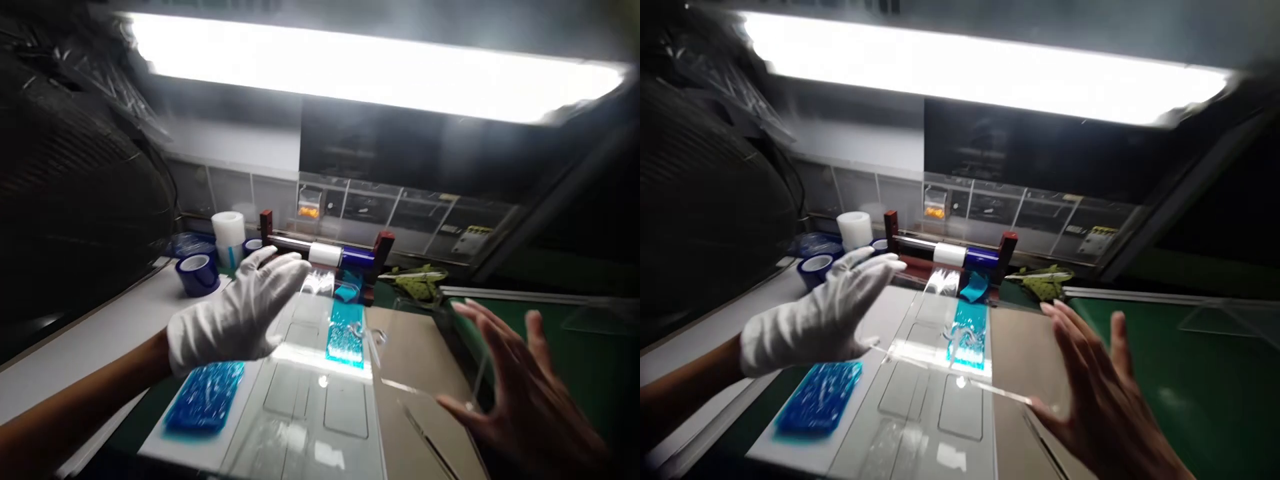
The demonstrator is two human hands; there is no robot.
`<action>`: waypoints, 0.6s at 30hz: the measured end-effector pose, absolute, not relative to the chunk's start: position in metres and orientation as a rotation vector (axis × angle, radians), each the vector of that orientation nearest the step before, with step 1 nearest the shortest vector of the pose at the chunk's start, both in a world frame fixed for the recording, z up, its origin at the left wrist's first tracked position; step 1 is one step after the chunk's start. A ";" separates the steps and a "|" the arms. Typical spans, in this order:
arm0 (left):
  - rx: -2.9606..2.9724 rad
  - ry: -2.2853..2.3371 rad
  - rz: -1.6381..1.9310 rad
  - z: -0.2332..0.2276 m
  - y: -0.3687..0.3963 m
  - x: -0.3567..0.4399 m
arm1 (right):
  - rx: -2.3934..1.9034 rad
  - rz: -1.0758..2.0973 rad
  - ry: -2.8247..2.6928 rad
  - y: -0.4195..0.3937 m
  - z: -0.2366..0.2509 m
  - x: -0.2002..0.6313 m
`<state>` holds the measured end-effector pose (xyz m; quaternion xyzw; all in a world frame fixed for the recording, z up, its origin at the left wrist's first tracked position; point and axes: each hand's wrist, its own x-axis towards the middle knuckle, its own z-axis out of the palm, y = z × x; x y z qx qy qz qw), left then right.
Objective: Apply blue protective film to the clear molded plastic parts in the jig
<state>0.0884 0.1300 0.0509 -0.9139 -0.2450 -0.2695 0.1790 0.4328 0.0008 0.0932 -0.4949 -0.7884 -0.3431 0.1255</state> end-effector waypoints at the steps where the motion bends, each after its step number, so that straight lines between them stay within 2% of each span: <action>1: -2.473 -0.690 -0.823 0.064 0.141 0.090 | -1.408 -1.094 -2.282 0.013 0.113 0.431; 5: -2.116 -0.661 -1.061 0.126 0.176 0.089 | -1.250 -1.463 -2.166 0.050 0.195 0.423; 9: -1.984 -0.766 -1.083 0.179 0.186 0.078 | -1.137 -1.676 -2.068 0.059 0.255 0.408; 13: -1.831 -0.718 -1.204 0.203 0.191 0.069 | -1.091 -1.789 -1.975 0.050 0.282 0.395; 18: -1.783 -0.706 -1.309 0.211 0.196 0.068 | -1.083 -1.835 -1.932 0.039 0.292 0.391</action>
